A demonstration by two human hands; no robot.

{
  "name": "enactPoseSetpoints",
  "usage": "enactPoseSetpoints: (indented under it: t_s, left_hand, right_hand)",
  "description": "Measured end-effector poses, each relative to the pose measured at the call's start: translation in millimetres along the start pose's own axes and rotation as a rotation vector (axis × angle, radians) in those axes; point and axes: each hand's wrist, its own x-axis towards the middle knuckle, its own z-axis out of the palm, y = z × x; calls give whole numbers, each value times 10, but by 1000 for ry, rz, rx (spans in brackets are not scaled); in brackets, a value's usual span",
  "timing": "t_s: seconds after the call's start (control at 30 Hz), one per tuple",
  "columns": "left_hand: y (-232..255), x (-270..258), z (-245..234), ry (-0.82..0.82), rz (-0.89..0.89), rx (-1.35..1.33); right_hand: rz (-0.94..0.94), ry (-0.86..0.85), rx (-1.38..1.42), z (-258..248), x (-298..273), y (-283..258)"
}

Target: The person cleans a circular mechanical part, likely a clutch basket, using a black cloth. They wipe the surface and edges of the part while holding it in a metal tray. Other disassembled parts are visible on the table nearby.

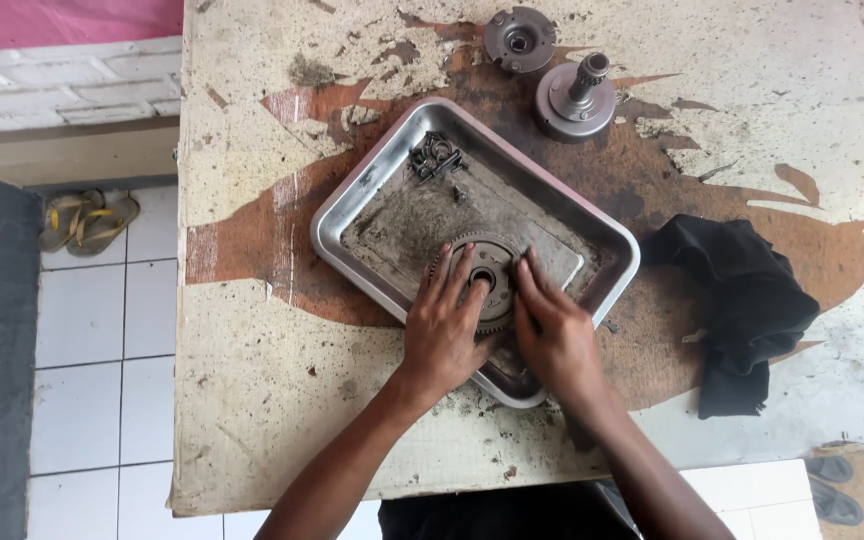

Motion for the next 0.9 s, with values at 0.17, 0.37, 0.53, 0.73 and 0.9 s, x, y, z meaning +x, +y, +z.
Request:
enactPoseSetpoints:
  t_s: [0.17, 0.37, 0.53, 0.73, 0.9]
  left_hand:
    - [16, 5, -38, -35, -15, -10]
    - [9, 18, -80, -31, -6, -26]
    - [-32, 10, 2, -18, -11, -39]
    - [-22, -31, -10, -50, -2, -11]
    - [11, -11, -32, -57, -16, -18]
  right_hand:
    - [-72, 21, -32, 90, 410, 9]
    - [-95, -22, 53, 48, 622, -29]
    - [37, -48, 23, -181, 85, -194]
    - [-48, 8, 48, 53, 655, -4]
    - [-5, -21, 80, -158, 318, -125]
